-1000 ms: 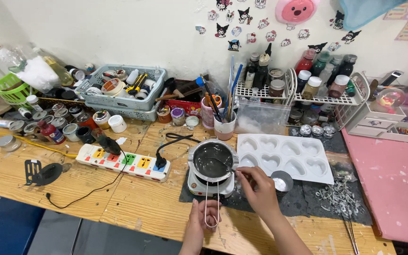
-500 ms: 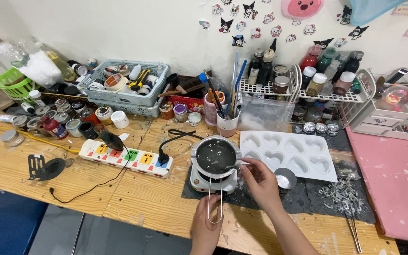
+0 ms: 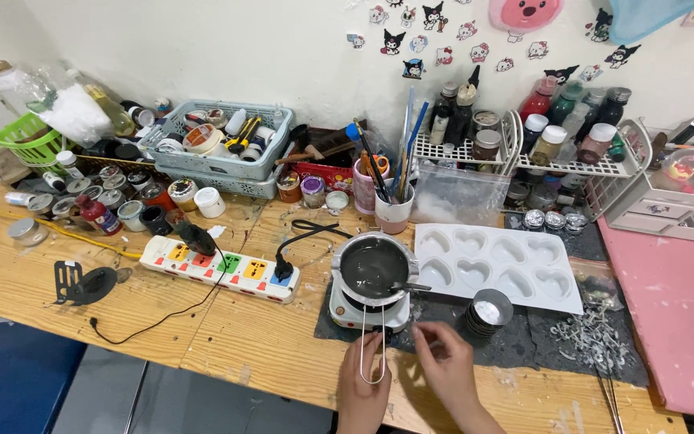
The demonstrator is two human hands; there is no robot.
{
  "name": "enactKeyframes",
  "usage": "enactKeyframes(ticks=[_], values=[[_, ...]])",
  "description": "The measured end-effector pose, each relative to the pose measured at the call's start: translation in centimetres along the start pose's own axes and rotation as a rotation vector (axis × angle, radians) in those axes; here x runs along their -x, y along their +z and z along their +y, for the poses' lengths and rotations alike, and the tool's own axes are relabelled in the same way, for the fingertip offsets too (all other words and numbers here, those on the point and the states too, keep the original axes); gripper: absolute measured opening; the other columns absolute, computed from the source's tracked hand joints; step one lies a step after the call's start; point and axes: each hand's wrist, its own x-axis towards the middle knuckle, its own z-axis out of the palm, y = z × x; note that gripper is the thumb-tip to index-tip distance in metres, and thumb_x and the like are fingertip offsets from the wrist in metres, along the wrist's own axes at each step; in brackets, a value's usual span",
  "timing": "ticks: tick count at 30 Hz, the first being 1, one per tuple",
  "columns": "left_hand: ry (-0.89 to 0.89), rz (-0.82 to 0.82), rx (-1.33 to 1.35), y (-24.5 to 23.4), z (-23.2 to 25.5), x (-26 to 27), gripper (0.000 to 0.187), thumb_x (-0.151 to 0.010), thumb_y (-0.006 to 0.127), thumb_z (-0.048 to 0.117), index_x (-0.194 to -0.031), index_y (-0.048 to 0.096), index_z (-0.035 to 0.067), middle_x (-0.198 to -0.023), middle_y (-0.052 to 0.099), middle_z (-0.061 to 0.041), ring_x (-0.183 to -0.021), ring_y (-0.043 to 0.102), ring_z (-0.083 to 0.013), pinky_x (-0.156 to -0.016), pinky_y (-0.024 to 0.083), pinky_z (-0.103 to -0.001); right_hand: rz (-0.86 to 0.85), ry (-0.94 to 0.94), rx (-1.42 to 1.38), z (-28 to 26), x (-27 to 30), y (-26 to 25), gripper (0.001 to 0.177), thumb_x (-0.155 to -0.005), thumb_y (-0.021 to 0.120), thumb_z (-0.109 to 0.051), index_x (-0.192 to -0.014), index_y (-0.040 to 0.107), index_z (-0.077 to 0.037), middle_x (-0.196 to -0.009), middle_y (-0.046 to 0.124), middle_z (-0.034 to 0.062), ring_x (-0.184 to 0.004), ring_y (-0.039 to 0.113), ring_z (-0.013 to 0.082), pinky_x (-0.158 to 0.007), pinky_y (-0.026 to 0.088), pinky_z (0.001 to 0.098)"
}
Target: Stirring and melting wax in a small pot on a heating plate as part of candle making.
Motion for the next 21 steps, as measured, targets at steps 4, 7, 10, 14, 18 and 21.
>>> enactKeyframes(ticks=[4, 7, 10, 14, 18, 21], values=[[0.105, 0.036, 0.002, 1.2, -1.7, 0.4, 0.053, -0.086, 0.066, 0.006, -0.138, 0.057, 0.003, -0.132, 0.059, -0.016, -0.127, 0.056, -0.0336, -0.105, 0.043, -0.045, -0.052, -0.204, 0.118, 4.2, 3.2, 2.2, 0.030, -0.091, 0.066, -0.009, -0.120, 0.073, -0.006, -0.105, 0.073, 0.0089, -0.086, 0.076, 0.0141, -0.071, 0.061, 0.0259], [0.169, 0.080, 0.000, 1.6, -2.0, 0.7, 0.056, -0.086, 0.067, 0.006, -0.140, 0.055, 0.002, -0.137, 0.058, -0.017, -0.129, 0.055, -0.0354, -0.106, 0.041, -0.047, -0.111, -0.297, 0.162, 4.1, 4.2, 2.6, 0.047, -0.084, 0.069, -0.005, -0.131, 0.065, -0.001, -0.116, 0.067, 0.0175, -0.101, 0.073, 0.0258, -0.077, 0.061, 0.0327], [0.175, 0.055, 0.016, 1.6, -2.2, 0.8, 0.059, -0.086, 0.066, 0.005, -0.144, 0.052, 0.001, -0.139, 0.056, -0.018, -0.130, 0.054, -0.0367, -0.107, 0.040, -0.049, -0.167, -0.425, 0.300, 4.2, 4.2, 2.7, 0.056, -0.085, 0.070, -0.006, -0.139, 0.057, 0.000, -0.125, 0.060, 0.0204, -0.112, 0.065, 0.0345, -0.089, 0.056, 0.0393], [0.137, 0.044, 0.022, 2.1, -2.9, 0.6, 0.056, -0.086, 0.065, 0.005, -0.141, 0.053, 0.000, -0.138, 0.056, -0.019, -0.129, 0.055, -0.0369, -0.107, 0.040, -0.049, -0.250, -0.372, 0.272, 4.2, 3.8, 2.8, 0.057, -0.086, 0.069, -0.008, -0.141, 0.055, -0.002, -0.127, 0.059, 0.0188, -0.112, 0.065, 0.0343, -0.090, 0.056, 0.0384], [0.093, 0.043, 0.046, 1.3, -1.5, 0.8, 0.056, -0.085, 0.065, 0.005, -0.139, 0.053, -0.002, -0.134, 0.056, -0.019, -0.127, 0.054, -0.0376, -0.106, 0.041, -0.049, -0.238, -0.414, 0.257, 3.6, 4.0, 2.6, 0.057, -0.085, 0.069, -0.006, -0.140, 0.055, -0.002, -0.127, 0.058, 0.0191, -0.111, 0.065, 0.0354, -0.088, 0.056, 0.0390], [-0.004, 0.018, 0.066, 1.2, -1.5, 0.7, 0.056, -0.085, 0.067, 0.008, -0.139, 0.052, -0.001, -0.132, 0.055, -0.019, -0.124, 0.054, -0.0362, -0.105, 0.042, -0.047, -0.282, -0.358, 0.302, 3.0, 4.1, 2.5, 0.062, -0.084, 0.069, -0.006, -0.144, 0.054, -0.007, -0.123, 0.057, 0.0178, -0.107, 0.065, 0.0343, -0.085, 0.057, 0.0393]])
